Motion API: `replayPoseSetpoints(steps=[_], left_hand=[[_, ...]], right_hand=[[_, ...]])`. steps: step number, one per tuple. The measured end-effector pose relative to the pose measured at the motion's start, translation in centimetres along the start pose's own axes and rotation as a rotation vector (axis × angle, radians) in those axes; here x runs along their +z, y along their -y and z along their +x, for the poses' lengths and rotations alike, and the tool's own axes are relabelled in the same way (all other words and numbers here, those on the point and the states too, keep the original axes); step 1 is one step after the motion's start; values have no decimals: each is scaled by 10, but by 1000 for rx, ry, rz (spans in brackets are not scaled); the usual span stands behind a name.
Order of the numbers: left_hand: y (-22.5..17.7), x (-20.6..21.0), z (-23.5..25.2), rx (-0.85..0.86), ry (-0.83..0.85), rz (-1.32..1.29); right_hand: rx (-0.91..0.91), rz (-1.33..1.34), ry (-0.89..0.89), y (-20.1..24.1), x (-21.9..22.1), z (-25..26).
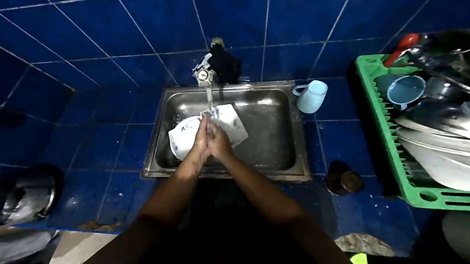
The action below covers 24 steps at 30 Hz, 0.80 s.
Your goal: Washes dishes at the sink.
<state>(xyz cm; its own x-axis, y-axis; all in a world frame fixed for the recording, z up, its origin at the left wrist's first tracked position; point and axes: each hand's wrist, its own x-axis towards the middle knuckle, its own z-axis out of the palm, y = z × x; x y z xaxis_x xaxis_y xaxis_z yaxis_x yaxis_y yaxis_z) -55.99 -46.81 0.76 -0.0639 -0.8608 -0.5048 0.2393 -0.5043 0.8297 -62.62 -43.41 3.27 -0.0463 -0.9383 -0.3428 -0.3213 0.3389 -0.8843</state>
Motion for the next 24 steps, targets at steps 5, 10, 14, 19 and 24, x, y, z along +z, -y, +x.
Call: replayPoseSetpoints(steps=[5, 10, 14, 19, 24], left_hand=[[12, 8, 3, 112, 191, 27], [-4, 3, 10, 219, -6, 256], [12, 6, 15, 165, 37, 213], [-11, 2, 12, 171, -8, 275], [-15, -9, 18, 95, -9, 52]], right_hand=[[-93, -124, -339, -25, -10, 38], [-66, -427, 19, -36, -24, 28], [-160, -249, -281, -57, -29, 65], [-294, -223, 7, -59, -18, 49], [-276, -440, -123, -32, -73, 53]])
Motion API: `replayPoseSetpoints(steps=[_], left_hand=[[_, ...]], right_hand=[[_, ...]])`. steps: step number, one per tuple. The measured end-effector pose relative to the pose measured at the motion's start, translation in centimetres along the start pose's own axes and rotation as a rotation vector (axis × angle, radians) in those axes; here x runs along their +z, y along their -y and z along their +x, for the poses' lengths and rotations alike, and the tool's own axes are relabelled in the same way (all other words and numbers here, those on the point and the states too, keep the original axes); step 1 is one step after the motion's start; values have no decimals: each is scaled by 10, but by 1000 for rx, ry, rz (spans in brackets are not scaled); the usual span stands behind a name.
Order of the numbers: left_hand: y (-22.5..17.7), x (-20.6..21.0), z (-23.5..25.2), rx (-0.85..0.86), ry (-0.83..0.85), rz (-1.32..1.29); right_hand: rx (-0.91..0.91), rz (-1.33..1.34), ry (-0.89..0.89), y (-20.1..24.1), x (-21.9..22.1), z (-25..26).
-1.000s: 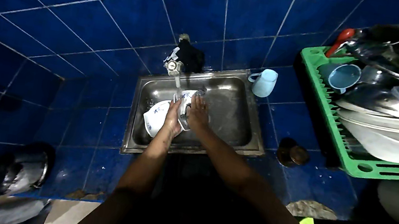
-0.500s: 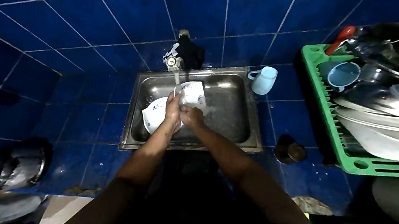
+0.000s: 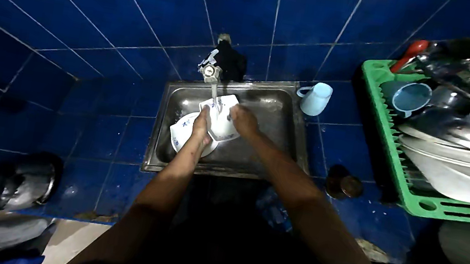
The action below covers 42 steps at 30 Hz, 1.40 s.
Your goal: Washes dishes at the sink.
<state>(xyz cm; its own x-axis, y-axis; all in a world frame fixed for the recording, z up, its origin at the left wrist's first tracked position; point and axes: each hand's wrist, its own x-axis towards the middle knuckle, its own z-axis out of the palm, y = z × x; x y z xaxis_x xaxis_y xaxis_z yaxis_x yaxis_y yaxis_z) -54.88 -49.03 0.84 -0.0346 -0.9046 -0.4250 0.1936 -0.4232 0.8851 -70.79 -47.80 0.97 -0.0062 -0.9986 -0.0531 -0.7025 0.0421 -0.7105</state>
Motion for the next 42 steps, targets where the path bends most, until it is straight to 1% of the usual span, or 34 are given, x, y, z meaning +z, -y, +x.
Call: replayPoseSetpoints(steps=[1, 2, 3, 4, 5, 6, 8, 9, 11, 12, 13, 14, 16, 18, 19, 20, 22, 23, 24, 25, 26, 27, 28, 29, 30, 31, 32, 33, 34, 35, 36, 37, 39, 42], left_hand=[[1, 4, 6, -7, -29, 0], [2, 10, 10, 10, -64, 65], [2, 17, 14, 45, -87, 199], [-2, 25, 14, 87, -94, 348], [-8, 32, 14, 148, -81, 496], [-16, 38, 14, 202, -54, 628], [-24, 47, 21, 293, -26, 732], [-28, 51, 24, 338, -2, 758], [-40, 57, 26, 352, 29, 852], [-43, 58, 26, 300, 26, 863], [-43, 56, 26, 244, 10, 807], [-38, 54, 28, 191, -15, 696], [-21, 41, 29, 74, -77, 459], [-1, 21, 24, -46, -117, 289], [9, 13, 20, -93, -143, 212], [17, 7, 15, -128, -171, 160], [25, 1, 9, -156, -201, 145], [27, 1, 7, -161, -206, 138], [29, 2, 6, -157, -209, 110], [29, 2, 6, -149, -210, 58], [26, 0, 7, -138, -207, -23], [22, -4, 9, -135, -197, -111], [19, -8, 10, -142, -189, -186], [16, -12, 8, -150, -160, -254], [12, -14, 2, -160, -106, -296], [11, -13, -4, -161, -50, -291], [12, -11, -8, -147, -16, -268], [13, -8, -6, -136, -29, -270], [12, -7, -4, -131, -63, -281], [10, -7, -2, -134, -122, -284], [6, -7, 0, -140, -168, -287], [2, -6, 0, -134, -192, -278], [2, -4, -3, -117, -176, -252], [7, 3, 0, -75, -210, -223]], right_hand=[[-24, 53, -108, 17, -17, 6], [-64, 111, -195, 39, -36, 9], [-113, 150, -254, 59, -52, 14], [-155, 125, -282, 79, -64, 19], [-181, 34, -277, 96, -74, 23], [-163, -106, -200, 113, -84, 26], [-137, -304, -47, 134, -97, 35], [-152, -361, -11, 137, -100, 38], [-216, -416, 5, 137, -106, 44], [-248, -408, 2, 133, -106, 45], [-277, -366, -12, 127, -106, 46], [-300, -273, -36, 118, -105, 48], [-292, 57, -107, 90, -96, 48], [-148, 426, -125, 59, -73, 41], [-48, 516, -107, 41, -55, 36], [41, 509, -71, 25, -35, 30], [139, 326, -37, 6, 9, 19], [167, 228, -4, 6, 29, 12], [164, 161, 50, 11, 47, 3], [118, 143, 116, 18, 61, -6], [30, 169, 185, 24, 70, -13], [-84, 174, 260, 22, 73, -15], [-159, 129, 289, 13, 76, -12], [-144, 45, 265, 4, 77, -9], [-71, -19, 220, 3, 76, -7], [1, -64, 168, 9, 75, -5], [59, -57, 159, 20, 75, -4], [75, 19, 201, 36, 70, -5], [43, 112, 272, 42, 68, -5], [-5, 208, 317, 40, 66, -7], [-14, 225, 323, 33, 68, -7], [30, 191, 279, 24, 71, -6], [166, 194, 227, 20, 72, -10], [212, 418, 209, 39, 68, -10]])
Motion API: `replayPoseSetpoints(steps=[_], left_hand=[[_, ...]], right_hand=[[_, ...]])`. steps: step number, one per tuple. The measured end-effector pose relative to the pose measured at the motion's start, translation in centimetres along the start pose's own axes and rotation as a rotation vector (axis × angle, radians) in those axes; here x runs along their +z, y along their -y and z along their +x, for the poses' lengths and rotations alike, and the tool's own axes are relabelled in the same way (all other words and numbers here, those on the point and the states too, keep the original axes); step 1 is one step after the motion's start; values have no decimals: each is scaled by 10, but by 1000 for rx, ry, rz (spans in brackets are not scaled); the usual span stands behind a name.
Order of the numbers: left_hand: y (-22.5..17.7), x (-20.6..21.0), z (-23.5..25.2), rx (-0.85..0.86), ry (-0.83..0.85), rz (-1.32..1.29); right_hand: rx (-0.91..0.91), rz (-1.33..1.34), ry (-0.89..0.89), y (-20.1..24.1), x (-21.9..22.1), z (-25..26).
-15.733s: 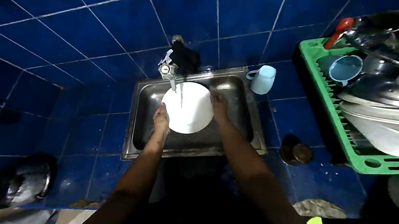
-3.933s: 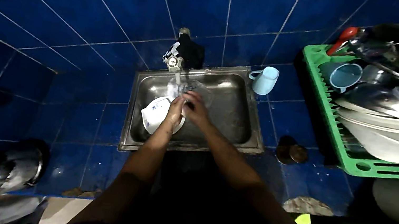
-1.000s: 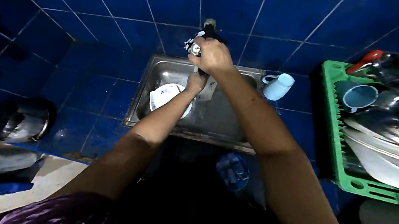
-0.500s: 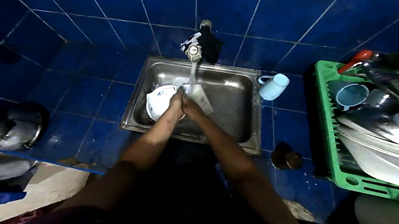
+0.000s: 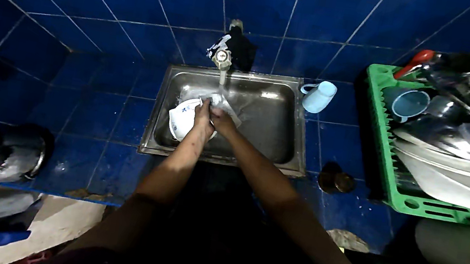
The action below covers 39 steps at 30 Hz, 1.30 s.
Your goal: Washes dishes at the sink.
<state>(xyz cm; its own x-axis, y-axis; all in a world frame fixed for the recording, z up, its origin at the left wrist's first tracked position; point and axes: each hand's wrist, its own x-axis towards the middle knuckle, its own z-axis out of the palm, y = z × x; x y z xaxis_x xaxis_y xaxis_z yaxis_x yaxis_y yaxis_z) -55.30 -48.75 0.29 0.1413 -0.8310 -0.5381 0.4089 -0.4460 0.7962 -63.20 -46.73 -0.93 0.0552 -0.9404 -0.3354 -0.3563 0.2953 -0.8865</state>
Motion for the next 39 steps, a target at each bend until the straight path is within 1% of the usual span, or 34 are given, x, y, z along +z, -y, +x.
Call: replayPoseSetpoints(steps=[1, 3, 6, 7, 9, 11, 12, 14, 17, 19, 22, 25, 26, 28, 30, 31, 32, 34, 35, 36, 39], left_hand=[[3, 1, 2, 15, -3, 17], [6, 2, 1, 31, 36, 47], [9, 12, -9, 94, 84, 183], [9, 15, -10, 129, 90, 250], [8, 21, -7, 210, 91, 367], [6, 23, -5, 287, 98, 464], [5, 24, -5, 306, 97, 480], [8, 24, -4, 282, 93, 428], [26, 15, 1, 148, 67, 295], [41, 5, 3, 54, 31, 274], [64, -16, 9, -40, -38, 246], [72, -32, 8, -75, -7, 236], [73, -33, 8, -76, -2, 261], [70, -29, 7, -50, 4, 372], [60, -18, 4, -4, 30, 595], [53, -10, -1, 21, 50, 714], [48, -3, -3, 26, 56, 774], [45, 8, -3, 26, 32, 739], [46, 11, -4, 25, 16, 691], [45, 11, -5, 11, 1, 643], [43, 1, -15, -32, -18, 548]], right_hand=[[14, 73, 10, 6, 0, -2], [73, 163, -44, 14, 0, -4], [85, 118, -146, 14, -4, 0], [77, 157, -180, 11, -3, 1], [112, 398, -230, 4, -1, 7], [131, 546, -239, -7, 1, 12], [116, 530, -249, -10, 1, 13], [82, 369, -264, -7, -5, 8], [-3, 97, -210, -8, -15, 2], [-18, 0, -164, -17, -22, -2], [25, -114, -149, -23, -46, -23], [-27, -212, -114, -20, -72, -62], [-20, -218, -50, -19, -79, -79], [33, -218, 139, -25, -88, -116], [49, -297, 340, -35, -95, -145], [36, -359, 418, -41, -98, -158], [12, -419, 476, -49, -100, -168], [-29, -508, 565, -52, -107, -179], [-29, -533, 556, -45, -110, -181], [-19, -547, 508, -33, -113, -179], [-5, -465, 254, -1, -112, -153]])
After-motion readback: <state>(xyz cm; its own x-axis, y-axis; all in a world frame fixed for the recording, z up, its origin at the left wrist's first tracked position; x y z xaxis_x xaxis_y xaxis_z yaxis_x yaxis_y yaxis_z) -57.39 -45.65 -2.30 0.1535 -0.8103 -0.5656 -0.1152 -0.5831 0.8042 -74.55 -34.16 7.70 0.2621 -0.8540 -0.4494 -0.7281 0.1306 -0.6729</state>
